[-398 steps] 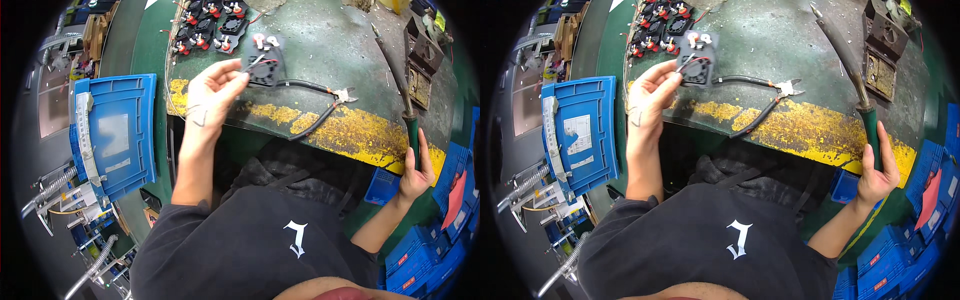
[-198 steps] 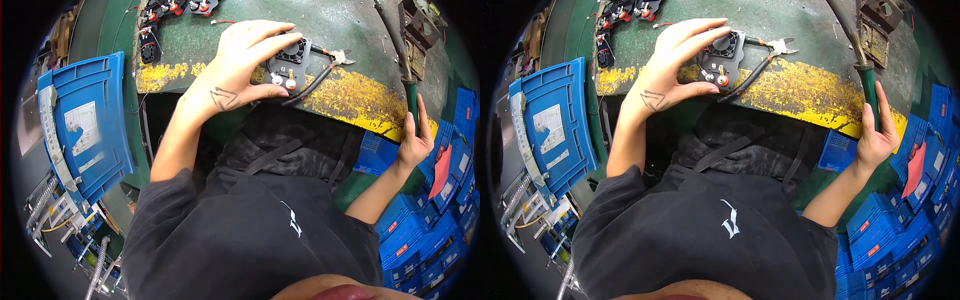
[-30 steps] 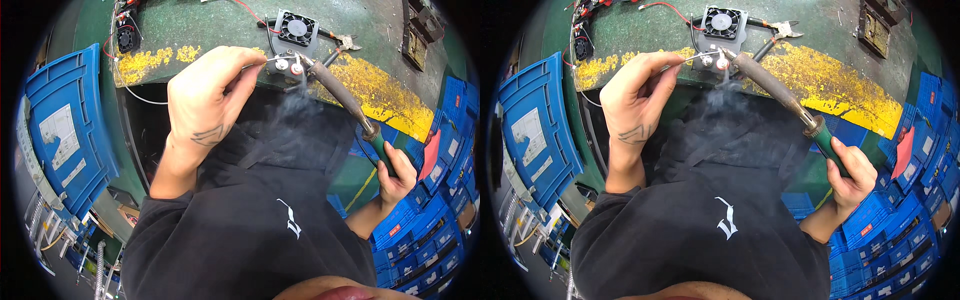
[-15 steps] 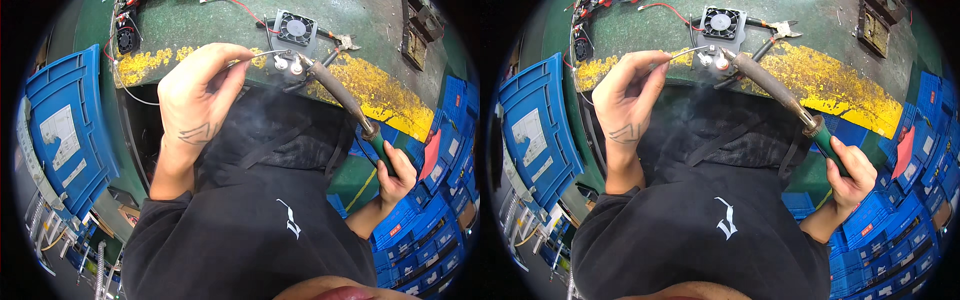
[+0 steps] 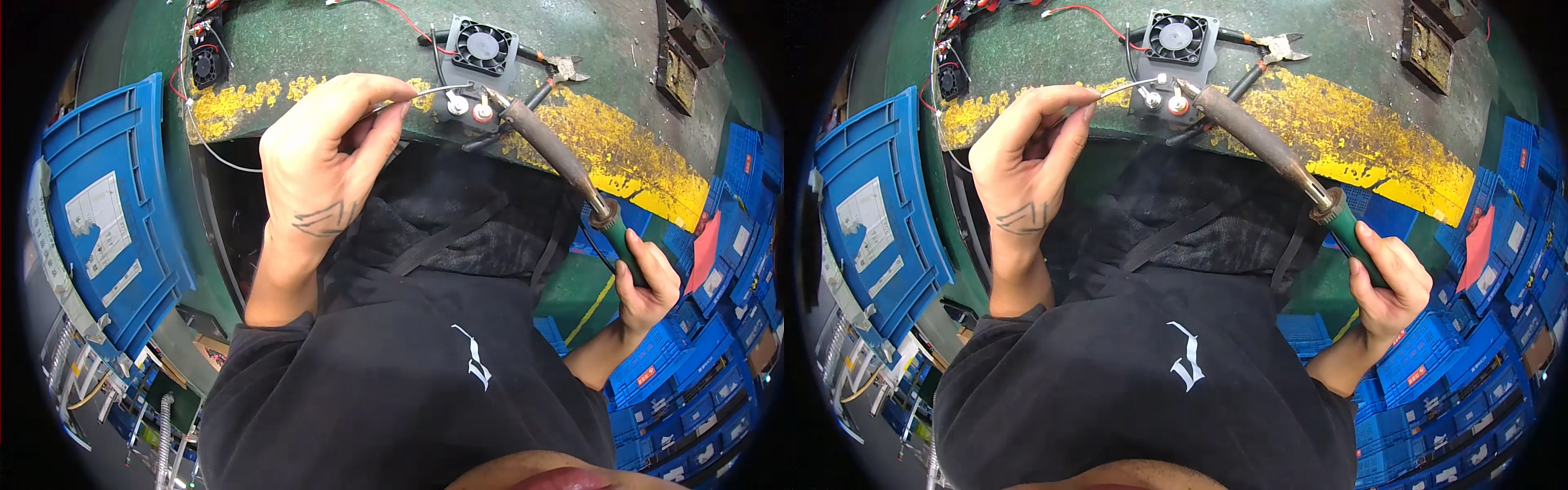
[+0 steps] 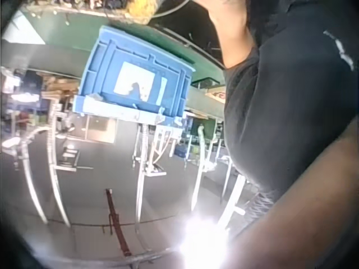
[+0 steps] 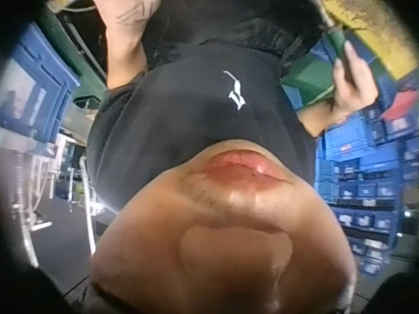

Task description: Soldering wires to small cooling fans at an industrial workbench.

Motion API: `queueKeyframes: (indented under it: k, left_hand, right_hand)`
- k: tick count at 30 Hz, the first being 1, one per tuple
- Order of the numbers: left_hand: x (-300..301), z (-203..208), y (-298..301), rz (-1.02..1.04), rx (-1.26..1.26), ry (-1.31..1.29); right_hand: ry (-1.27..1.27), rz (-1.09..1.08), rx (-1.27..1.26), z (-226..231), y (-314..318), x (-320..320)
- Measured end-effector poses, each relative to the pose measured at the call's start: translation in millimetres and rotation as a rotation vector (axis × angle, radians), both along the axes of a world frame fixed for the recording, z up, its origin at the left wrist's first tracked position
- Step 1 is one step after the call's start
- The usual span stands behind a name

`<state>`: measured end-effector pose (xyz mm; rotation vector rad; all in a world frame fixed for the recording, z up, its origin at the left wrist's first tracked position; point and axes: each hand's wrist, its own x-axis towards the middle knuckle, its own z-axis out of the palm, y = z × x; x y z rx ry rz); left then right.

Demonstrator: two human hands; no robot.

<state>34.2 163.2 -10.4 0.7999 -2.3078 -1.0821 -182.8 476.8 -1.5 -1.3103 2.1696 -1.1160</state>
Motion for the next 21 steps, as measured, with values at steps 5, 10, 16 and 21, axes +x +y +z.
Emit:
queueKeyframes:
  k: [5,10,16,21]
  left_hand:
    - [0.5,-4.5,-0.3,0.014,0.022,0.041]
    - [0.9,-3.7,-0.4,0.015,0.028,0.033]
    - [1.0,3.2,-1.5,0.018,0.001,-0.006]
    - [2.9,1.2,-1.0,0.035,0.030,0.010]
  right_hand:
    - [-0.013,-0.006,0.011,0.3,0.3,0.0]
    - [-0.014,-0.009,0.012,0.5,0.2,-0.1]
    - [-0.010,0.004,0.008,1.6,2.1,-1.4]
    - [-0.008,-0.002,-0.001,-2.0,0.9,0.5]
